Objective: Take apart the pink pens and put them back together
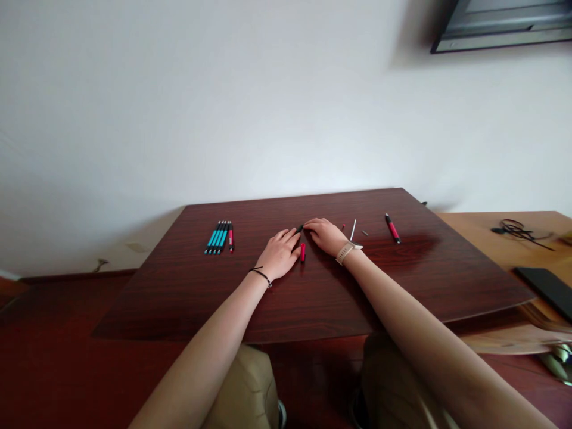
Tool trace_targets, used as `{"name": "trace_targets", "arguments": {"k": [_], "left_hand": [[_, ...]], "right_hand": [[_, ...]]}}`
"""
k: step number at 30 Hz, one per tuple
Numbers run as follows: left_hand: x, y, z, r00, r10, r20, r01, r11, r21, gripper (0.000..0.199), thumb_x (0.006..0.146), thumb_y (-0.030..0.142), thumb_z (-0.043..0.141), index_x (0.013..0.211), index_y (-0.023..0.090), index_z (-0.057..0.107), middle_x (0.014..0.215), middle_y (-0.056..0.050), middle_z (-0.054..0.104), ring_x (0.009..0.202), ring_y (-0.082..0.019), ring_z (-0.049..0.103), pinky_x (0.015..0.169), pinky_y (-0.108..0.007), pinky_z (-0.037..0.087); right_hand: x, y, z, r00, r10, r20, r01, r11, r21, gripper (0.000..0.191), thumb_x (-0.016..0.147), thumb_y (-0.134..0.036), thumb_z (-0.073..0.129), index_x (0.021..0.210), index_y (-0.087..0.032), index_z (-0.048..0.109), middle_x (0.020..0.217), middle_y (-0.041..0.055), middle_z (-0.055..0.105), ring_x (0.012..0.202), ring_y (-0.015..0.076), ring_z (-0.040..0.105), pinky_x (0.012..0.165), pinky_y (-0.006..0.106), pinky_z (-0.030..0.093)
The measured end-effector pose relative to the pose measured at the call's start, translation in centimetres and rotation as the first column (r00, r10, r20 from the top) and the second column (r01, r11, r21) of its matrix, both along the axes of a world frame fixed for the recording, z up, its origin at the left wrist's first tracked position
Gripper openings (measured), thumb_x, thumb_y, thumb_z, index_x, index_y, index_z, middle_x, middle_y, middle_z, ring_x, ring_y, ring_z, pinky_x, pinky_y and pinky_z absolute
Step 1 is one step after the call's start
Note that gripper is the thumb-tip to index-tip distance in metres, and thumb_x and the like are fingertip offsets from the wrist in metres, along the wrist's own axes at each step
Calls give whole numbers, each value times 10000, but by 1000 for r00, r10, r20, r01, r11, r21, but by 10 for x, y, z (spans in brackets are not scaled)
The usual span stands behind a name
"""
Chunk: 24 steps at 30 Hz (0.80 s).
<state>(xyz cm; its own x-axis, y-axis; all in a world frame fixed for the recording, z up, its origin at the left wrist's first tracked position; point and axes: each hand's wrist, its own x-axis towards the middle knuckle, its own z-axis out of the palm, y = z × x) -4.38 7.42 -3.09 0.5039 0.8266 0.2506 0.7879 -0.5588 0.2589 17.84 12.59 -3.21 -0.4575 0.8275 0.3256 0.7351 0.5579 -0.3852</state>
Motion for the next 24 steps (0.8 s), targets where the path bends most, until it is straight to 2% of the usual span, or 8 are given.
{"name": "trace_targets", "arguments": {"k": [4,7,10,14,16,19,24], "left_hand": [[-1,-1,6,997,17,79,-20,999,41,343,1071,322,534,1350,205,697,1508,-116,648,1415,-298,554,1236,-475,422],[-4,-2,10,984,93,155,-105,992,65,182,1035,250,587,1151,227,726,1266,-94,743,1213,-277,656,1098,-431,517],[-10,-2,12,967,189,172,-203,977,70,61,991,201,633,989,235,684,1042,-70,738,1036,-268,681,943,-399,544],[-18,0,10,941,245,233,-262,964,44,79,955,193,675,901,236,638,944,-46,721,922,-243,683,852,-364,529],[-21,2,8,907,258,332,-265,964,-26,68,948,209,687,910,237,638,923,-27,733,875,-216,697,837,-347,534],[-24,7,7,822,237,518,-197,971,-132,45,936,230,698,969,229,668,971,-25,766,907,-195,731,874,-335,559],[-26,11,7,694,174,699,-70,982,-174,150,941,281,697,1057,200,749,1100,-68,797,1015,-212,757,984,-368,579]], "right_hand": [[7,-2,-2,994,-102,-49,100,994,-31,305,1018,-124,558,1117,-245,820,1217,69,776,1148,236,717,1069,345,529],[11,-6,-1,986,-150,-70,146,988,-52,244,1012,-154,600,1050,-249,822,1144,64,773,1056,224,737,1000,319,546],[12,-11,0,979,-163,-120,158,986,-46,193,992,-175,639,1055,-233,811,1087,70,776,1004,222,736,975,326,557],[12,-17,0,945,-184,-270,158,981,-115,185,943,-152,670,1063,-232,787,1050,53,797,969,209,743,972,347,583],[11,-20,-1,895,-193,-403,124,974,-191,178,931,-159,679,1063,-232,775,1061,44,809,991,201,754,994,354,590],[9,-22,-3,765,-179,-619,3,961,-275,171,908,-217,732,1077,-209,761,1106,62,810,1039,203,763,1021,363,592],[-1,-24,-6,548,-129,-827,-190,943,-273,316,845,-345,840,1109,-206,735,1105,79,796,1068,222,754,1011,378,599]]}}
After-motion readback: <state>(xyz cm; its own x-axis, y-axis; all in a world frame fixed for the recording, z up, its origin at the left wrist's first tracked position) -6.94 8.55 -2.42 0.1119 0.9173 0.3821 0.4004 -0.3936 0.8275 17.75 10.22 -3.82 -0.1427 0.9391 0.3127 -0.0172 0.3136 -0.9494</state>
